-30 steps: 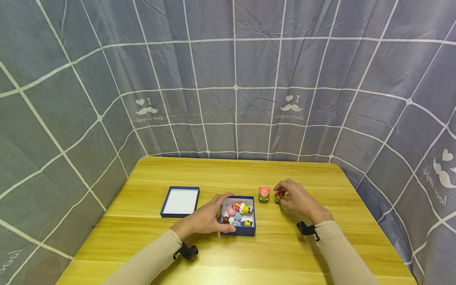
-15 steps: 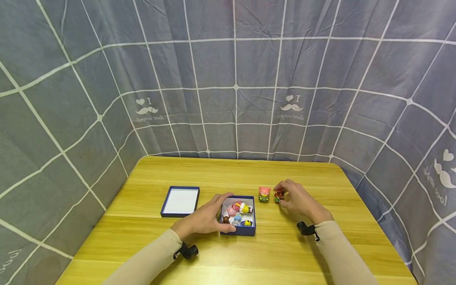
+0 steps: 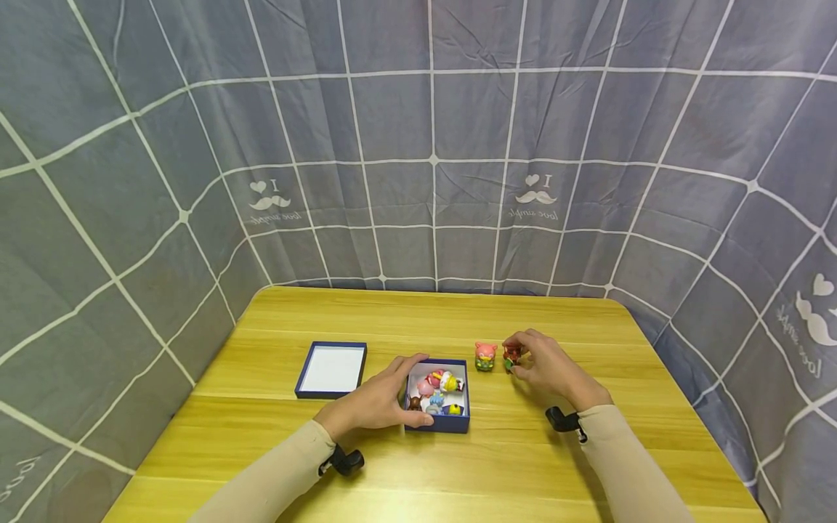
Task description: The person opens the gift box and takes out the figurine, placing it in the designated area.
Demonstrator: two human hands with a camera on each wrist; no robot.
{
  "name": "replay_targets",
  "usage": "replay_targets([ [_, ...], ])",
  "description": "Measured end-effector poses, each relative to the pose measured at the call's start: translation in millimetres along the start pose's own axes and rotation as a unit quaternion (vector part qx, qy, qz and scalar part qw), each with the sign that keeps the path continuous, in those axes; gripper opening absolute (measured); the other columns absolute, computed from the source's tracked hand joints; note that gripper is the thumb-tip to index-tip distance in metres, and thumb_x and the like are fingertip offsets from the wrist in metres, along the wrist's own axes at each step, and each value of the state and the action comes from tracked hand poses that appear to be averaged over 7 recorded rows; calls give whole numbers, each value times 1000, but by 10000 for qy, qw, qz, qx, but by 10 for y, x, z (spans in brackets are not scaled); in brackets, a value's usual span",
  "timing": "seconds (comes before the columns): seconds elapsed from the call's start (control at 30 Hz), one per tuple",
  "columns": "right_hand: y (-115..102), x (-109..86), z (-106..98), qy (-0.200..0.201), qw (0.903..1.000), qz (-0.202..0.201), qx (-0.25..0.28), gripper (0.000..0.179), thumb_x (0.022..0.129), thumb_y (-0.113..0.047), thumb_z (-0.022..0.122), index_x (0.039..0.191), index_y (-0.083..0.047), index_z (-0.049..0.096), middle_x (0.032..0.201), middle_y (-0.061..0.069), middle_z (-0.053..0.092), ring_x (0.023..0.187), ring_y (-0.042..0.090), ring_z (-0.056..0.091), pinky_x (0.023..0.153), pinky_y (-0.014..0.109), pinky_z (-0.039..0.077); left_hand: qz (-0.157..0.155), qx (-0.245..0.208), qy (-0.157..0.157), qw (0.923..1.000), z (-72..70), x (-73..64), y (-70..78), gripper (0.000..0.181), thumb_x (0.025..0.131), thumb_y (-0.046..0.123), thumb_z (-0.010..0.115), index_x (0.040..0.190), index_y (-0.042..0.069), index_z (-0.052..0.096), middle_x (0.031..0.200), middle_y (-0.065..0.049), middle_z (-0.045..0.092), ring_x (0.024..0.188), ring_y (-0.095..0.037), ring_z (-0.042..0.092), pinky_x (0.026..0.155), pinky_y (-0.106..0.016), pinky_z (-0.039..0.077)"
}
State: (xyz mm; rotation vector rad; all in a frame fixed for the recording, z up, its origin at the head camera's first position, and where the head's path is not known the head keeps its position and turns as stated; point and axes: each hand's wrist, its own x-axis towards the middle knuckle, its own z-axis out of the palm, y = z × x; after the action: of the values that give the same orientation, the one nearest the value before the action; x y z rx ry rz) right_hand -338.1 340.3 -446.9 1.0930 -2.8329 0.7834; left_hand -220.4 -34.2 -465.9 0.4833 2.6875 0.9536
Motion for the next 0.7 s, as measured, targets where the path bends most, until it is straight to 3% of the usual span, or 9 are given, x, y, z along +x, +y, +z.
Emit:
replay_targets([
  [0.43,-13,12,4,52,9999,-23,-101,33,94,0,92,125,-1,79,115,10,79,95,18,76,84,36,68,-21,-36,-3,10000,-14,-3,-10,127,92,82,85,188,27,22,184,-13,43,158,-42,61,129,-64,54],
  [0.7,-18,3,-9,-32,9999,-9,-101,34,95,-2,93,126,-2,79,117,10,78,96,18,75,85,38,69,-23,13,-32,10000,-13,13,-12,128,92,82,84,188,26,21,186,-14,41,160,-42,60,129,-64,53],
])
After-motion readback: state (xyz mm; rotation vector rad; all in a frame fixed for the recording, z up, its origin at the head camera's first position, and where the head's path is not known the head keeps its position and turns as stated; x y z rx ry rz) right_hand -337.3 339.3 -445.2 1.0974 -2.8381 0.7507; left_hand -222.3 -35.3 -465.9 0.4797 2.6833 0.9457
